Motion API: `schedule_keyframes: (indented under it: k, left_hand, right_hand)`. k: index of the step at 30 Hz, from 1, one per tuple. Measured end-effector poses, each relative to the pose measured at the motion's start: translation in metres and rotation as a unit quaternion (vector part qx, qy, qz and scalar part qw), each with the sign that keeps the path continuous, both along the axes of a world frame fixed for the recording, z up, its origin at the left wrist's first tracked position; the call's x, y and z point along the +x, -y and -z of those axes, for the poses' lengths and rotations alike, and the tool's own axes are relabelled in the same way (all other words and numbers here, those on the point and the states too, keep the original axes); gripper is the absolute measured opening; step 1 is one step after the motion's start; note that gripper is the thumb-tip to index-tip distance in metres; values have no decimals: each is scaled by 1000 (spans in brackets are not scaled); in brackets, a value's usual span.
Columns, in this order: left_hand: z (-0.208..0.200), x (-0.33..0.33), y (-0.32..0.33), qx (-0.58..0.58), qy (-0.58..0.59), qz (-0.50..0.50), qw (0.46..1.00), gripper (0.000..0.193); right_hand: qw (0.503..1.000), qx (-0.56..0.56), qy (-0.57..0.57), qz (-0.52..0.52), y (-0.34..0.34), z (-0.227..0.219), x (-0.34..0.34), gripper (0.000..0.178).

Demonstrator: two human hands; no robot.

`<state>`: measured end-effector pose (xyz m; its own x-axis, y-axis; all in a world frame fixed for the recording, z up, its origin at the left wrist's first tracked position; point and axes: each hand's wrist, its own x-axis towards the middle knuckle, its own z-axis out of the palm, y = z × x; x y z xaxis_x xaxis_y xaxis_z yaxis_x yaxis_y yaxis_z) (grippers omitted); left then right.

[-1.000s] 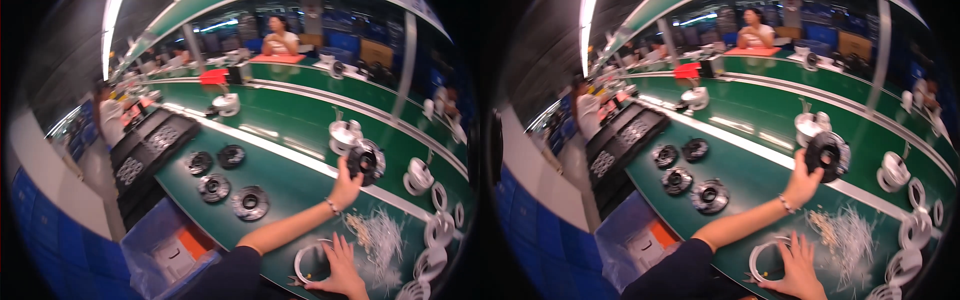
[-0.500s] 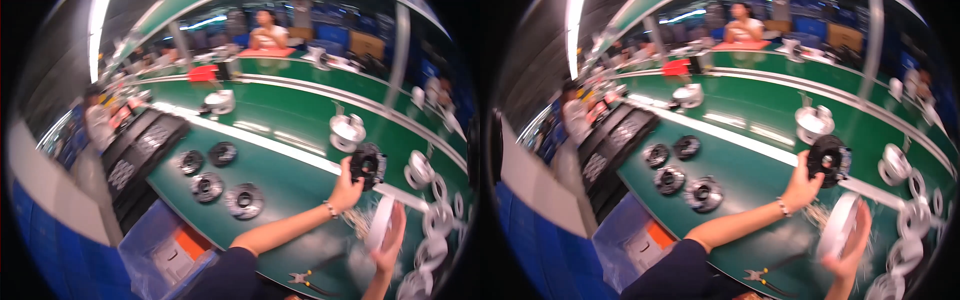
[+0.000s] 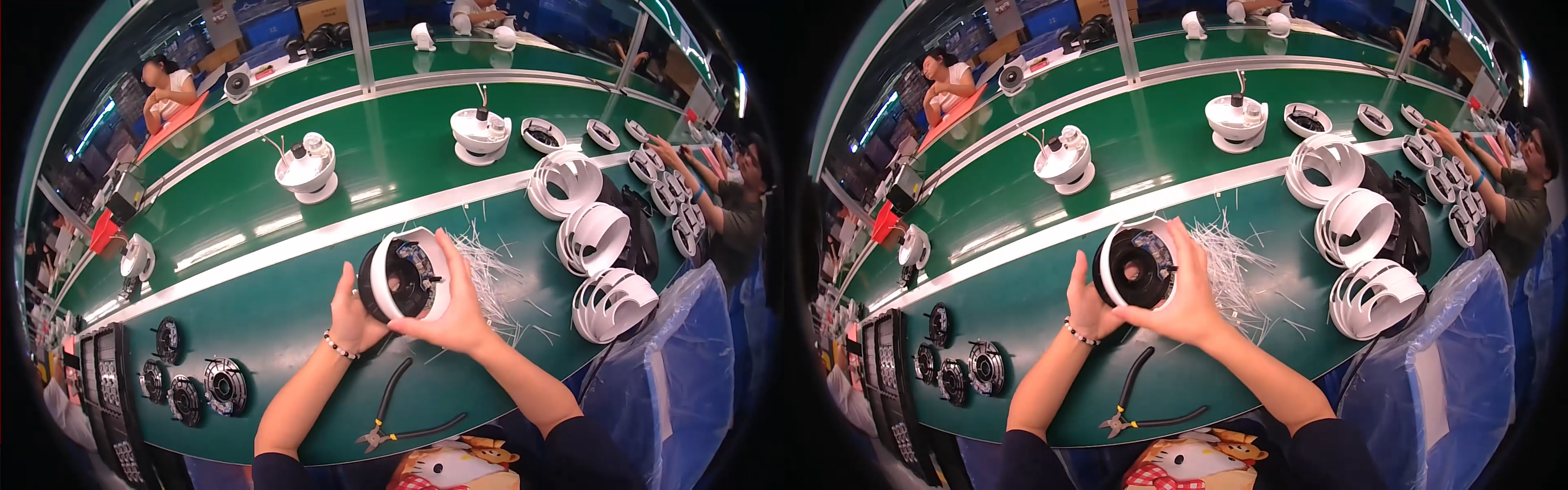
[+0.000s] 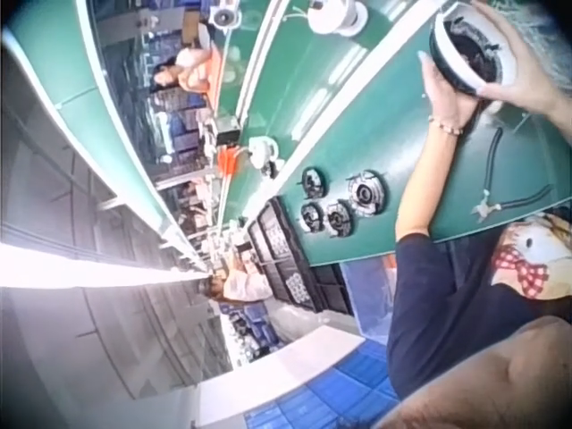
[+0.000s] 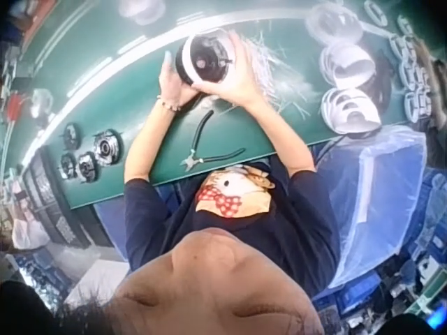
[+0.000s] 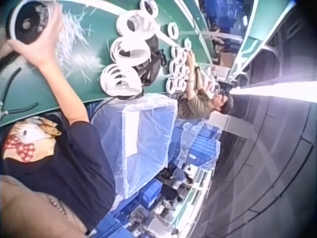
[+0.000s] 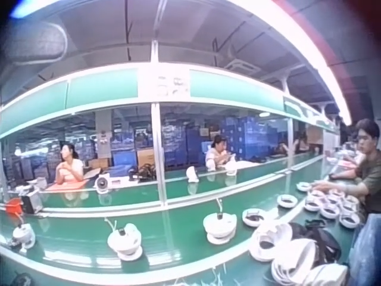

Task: Assembling electronic components into white plastic circular housings at a factory assembly line.

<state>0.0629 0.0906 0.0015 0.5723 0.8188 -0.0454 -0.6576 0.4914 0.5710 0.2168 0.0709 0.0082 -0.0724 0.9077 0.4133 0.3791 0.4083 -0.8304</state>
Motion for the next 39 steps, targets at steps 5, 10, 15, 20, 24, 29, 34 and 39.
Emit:
schedule_keyframes:
  k: [5, 10, 15, 20, 24, 29, 34, 39]
  left_hand:
    - [-1, 3, 1, -55, 17, -56, 997, 56]
    - [5, 1, 0, -4, 11, -62, 998, 53]
    - [3, 8, 3, -20, -7, -92, 996, 58]
    - [3, 4, 2, -18, 3, -67, 998, 57]
    - [4, 4, 2, -51, 14, -72, 996, 59]
    - [1, 2, 3, -40, 26, -50, 998, 57]
    - [-4, 3, 6, -29, 18, -88, 996, 50]
    - [-2, 5, 4, -36, -5, -98, 995, 53]
  right_hand:
    - [997, -18, -68, -34, 1, 1, 1, 116]
    - [998, 45, 37, -32, 9, -8, -12, 111]
    - [986, 120, 116, -8, 4, 2, -15, 107]
    - [990, 92, 101, -22, 0, -8, -6, 109]
    - [991, -11, -93, -94, -7, -5, 7, 116]
    - [998, 11, 44, -54, 3, -14, 0, 108]
    - [990, 115, 68, -44, 6, -16, -7, 104]
    - [988, 128, 77, -40, 4, -12, -8, 102]
